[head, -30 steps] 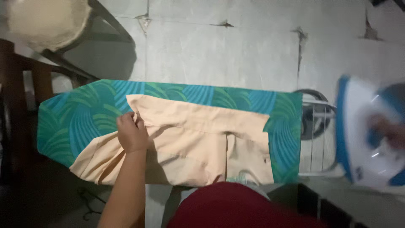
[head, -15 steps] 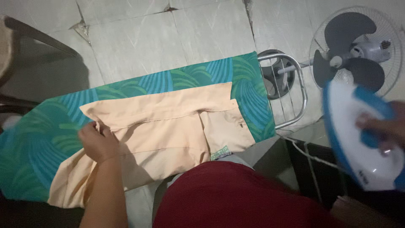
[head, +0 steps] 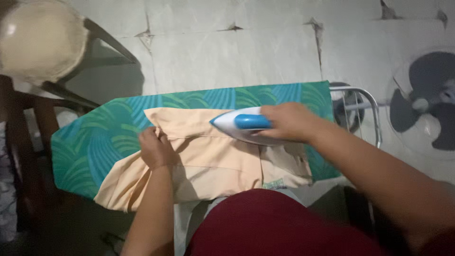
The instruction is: The person irons a shirt on an ironing board using an iron.
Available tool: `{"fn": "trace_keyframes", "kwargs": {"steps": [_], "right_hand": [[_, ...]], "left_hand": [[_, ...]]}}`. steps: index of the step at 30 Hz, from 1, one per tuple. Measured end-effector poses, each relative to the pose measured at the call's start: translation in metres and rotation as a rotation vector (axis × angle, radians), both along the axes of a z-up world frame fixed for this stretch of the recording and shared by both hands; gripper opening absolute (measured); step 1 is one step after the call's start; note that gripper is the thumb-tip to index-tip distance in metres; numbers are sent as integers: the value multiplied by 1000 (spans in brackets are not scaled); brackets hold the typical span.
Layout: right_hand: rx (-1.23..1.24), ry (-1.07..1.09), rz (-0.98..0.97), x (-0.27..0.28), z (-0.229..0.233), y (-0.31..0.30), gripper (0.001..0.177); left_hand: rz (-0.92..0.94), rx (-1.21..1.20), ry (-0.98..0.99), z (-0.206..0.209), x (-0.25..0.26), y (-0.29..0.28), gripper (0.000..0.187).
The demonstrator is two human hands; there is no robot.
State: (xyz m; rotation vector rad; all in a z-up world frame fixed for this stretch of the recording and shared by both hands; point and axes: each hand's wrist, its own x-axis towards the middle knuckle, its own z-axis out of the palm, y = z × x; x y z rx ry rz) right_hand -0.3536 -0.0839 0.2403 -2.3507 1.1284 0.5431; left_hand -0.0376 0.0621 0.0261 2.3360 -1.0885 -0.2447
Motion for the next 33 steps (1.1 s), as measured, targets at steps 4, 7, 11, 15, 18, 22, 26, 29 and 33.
{"fn": "trace_keyframes", "kwargs": {"steps": [4, 7, 11, 15, 18, 22, 26, 29, 33], "right_hand": [[-22, -9, 170, 43, -38, -19, 40], [7, 60, 198, 67, -52, -27, 45], [33, 8, 198, 87, -57, -22, 43], [-3, -14, 177, 110, -58, -15, 40], [-15, -38, 188, 132, -60, -12, 36], [-7, -94, 180, 157, -63, -6, 34], [-12, -124, 210, 181, -68, -6, 35], [1, -131, 195, 198, -73, -6, 32], [-43, -155, 197, 227, -82, -7, 35]], "left_hand": [[23, 15, 52, 6, -1, -3, 28], [52, 29, 80, 3, -2, -3, 26], [40, -52, 123, -5, 7, -1, 24], [74, -118, 238, -9, 23, 1, 23], [174, -164, 575, -6, 31, 0, 32], [314, -363, 1065, 8, 35, 4, 32], [241, -7, 645, 35, 44, 24, 34], [198, 166, 348, 43, 50, 40, 33], [208, 149, 385, 34, 53, 53, 37]]}}
